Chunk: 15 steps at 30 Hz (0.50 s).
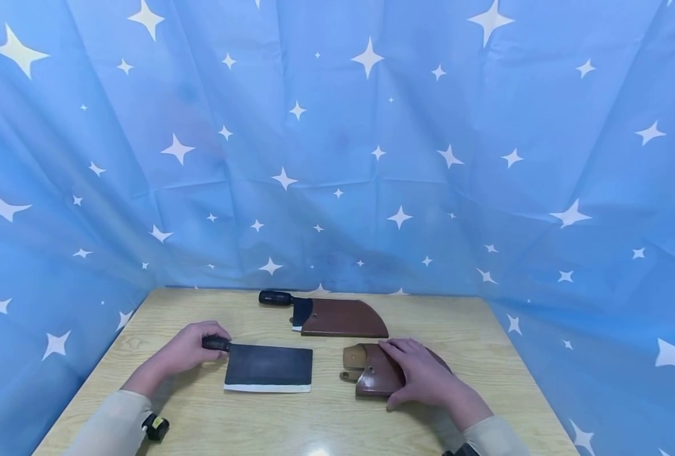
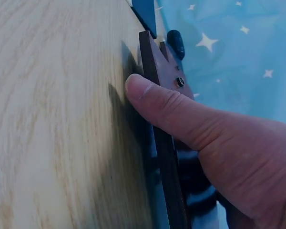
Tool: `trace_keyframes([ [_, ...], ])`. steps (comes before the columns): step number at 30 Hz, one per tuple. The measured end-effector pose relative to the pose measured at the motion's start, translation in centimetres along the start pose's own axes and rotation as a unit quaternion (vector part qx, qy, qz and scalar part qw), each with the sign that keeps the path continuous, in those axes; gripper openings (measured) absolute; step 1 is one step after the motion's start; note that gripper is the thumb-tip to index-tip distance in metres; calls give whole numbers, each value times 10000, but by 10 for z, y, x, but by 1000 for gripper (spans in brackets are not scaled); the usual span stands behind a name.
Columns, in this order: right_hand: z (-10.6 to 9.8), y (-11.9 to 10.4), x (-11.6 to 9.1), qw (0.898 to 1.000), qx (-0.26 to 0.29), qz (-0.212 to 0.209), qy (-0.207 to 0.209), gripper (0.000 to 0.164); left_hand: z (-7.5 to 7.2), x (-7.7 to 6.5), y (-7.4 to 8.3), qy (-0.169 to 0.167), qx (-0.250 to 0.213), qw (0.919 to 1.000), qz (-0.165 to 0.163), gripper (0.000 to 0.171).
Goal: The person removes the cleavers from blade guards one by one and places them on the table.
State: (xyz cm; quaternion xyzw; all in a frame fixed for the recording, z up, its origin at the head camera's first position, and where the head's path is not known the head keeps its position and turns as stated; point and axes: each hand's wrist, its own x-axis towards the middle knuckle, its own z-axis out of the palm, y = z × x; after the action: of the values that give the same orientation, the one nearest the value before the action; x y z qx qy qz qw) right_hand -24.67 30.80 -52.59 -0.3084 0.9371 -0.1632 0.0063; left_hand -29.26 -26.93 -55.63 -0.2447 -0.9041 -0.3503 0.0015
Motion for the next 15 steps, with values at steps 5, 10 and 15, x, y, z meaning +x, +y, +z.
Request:
trace_keyframes([
  [5, 6, 4, 2, 9993, 233, 69, -286, 125, 0, 2, 2, -155, 84, 9996, -198, 26],
  [10, 11, 8, 1, 9984, 442, 19, -366, 125, -1, 4, 3, -277, 63, 9989, -360, 28],
  [15, 14, 13, 2, 9985, 428, -29, -329, 126, -2, 4, 3, -346, -136, 9982, -468, 29],
])
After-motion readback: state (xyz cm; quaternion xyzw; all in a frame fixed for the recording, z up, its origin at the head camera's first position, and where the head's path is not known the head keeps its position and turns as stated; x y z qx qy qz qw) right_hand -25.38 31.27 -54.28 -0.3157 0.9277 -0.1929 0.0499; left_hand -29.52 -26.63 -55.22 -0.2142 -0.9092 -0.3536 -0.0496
